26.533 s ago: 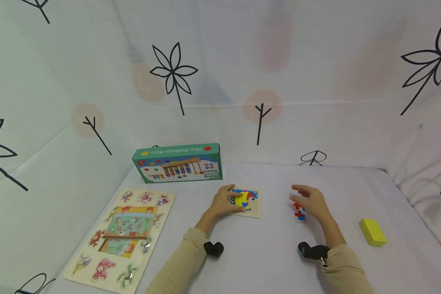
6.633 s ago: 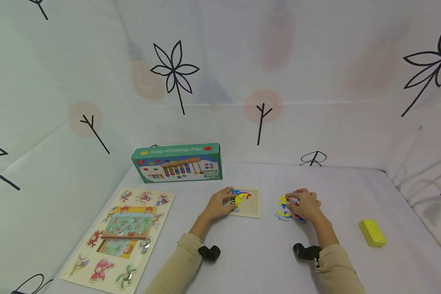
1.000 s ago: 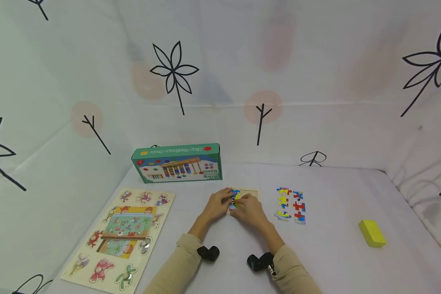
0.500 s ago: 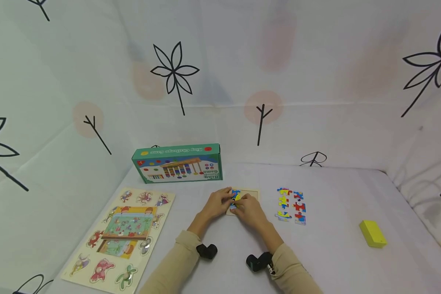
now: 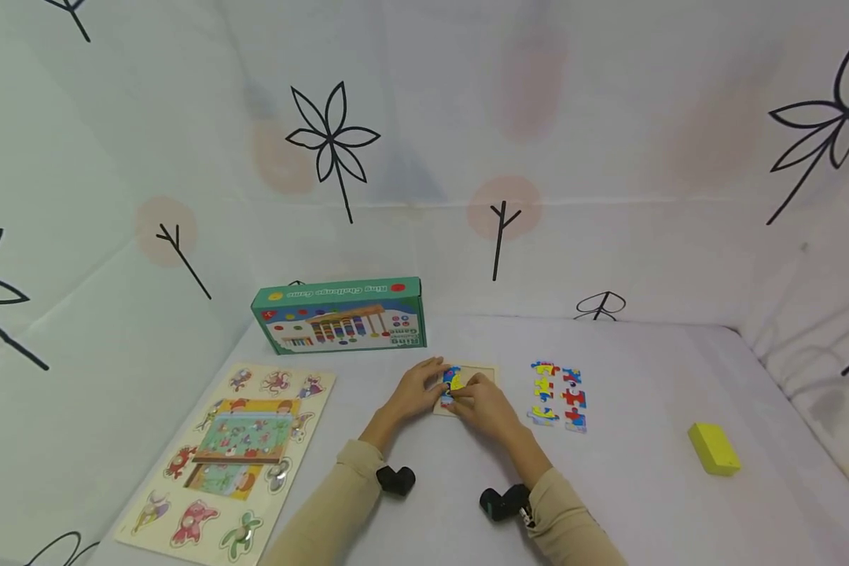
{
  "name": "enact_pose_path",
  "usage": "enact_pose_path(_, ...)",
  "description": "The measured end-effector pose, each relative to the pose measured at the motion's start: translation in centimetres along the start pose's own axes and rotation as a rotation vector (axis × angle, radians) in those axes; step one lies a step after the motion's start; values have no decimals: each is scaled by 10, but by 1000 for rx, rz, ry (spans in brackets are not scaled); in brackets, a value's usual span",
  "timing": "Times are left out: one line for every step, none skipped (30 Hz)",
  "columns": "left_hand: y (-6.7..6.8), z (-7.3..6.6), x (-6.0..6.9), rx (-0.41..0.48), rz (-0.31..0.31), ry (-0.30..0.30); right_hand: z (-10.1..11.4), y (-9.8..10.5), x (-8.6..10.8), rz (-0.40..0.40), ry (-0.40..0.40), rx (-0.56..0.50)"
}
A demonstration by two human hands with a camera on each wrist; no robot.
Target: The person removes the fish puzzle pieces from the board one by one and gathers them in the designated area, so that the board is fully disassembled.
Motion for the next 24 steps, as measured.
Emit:
enact_pose_path(0, 0, 0, -16, 4, 0, 0, 0, 0, -1, -1, 8)
enact_pose_path(0, -1, 0, -28, 8, -2, 0, 1, 0, -3, -1, 14)
enact_pose_path(0, -1, 0, -39, 12, -2, 0, 1, 1, -7, -7, 9)
enact_pose_path(0, -1, 0, -47, 12, -7, 0, 2, 1, -12, 2, 14)
enact_pose_path(-1, -2, 0, -53, 13, -10, 0, 2, 1, -16, 6, 13)
enact_pose_path(-1, -2, 0, -55, 13, -13, 0, 3, 1, -21, 11, 13)
enact_pose_path(-1, -2, 0, -57, 12, -14, 0, 3, 2, -24, 16, 9)
enact_pose_path(-2, -2, 0, -55, 11, -14, 0, 4, 2, -25, 19, 10)
enact_pose_path(-2, -1, 0, -59, 9, -12, 0, 4, 2, -25, 21, 8)
enact_pose_path(-2, -1, 0, -56, 8, -11, -1, 4, 3, -24, 26, 11)
enact_pose_path(-3, -1, 0, -59, 7, -9, -1, 5, 3, -24, 21, 10)
enact_pose_path(-3, 0, 0, -57, 6, -6, -1, 5, 3, -23, 28, 10)
enact_pose_path(-4, 0, 0, -60, 5, -4, -1, 5, 3, -21, 27, 11)
enact_pose_path(-4, 0, 0, -64, 4, -3, -2, 5, 3, -21, 24, 11)
enact_pose_path(-4, 0, 0, -67, 3, -3, -2, 5, 3, -22, 20, 6)
enact_pose_path(-4, 0, 0, -68, 1, -2, -2, 5, 3, -22, 12, 4)
enact_pose_path(-4, 0, 0, -73, 0, -2, -2, 5, 2, -23, 9, 4)
enact_pose_path(-4, 0, 0, -78, 0, -1, -2, 5, 2, -24, -1, 8)
enact_pose_path(-4, -1, 0, -83, 0, -1, -3, 5, 2, -27, -17, 15)
enact_pose_path(-4, -1, 0, -87, 0, 0, -3, 5, 2, -31, -30, 22)
enact_pose_path(-3, -1, 0, -87, 0, 0, -3, 5, 1, -35, -41, 33)
enact_pose_path(-3, -2, 0, -89, 0, 1, -2, 5, 1, -40, -50, 47)
enact_pose_path(-3, -2, 0, -93, -1, -1, -2, 6, 1, -46, -51, 61)
enact_pose_path(-3, -2, 0, -91, 0, 2, -2, 6, 0, -50, -56, 71)
Point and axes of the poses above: each hand's wrist, its own x-axis away from the middle knuckle, its own y-axis out of the back of the hand, z = x × y, the point moved 5 cm from there along -x, towards the middle knuckle, and after that the axes turned 4 degrees about -y, right-handed, at the moved point
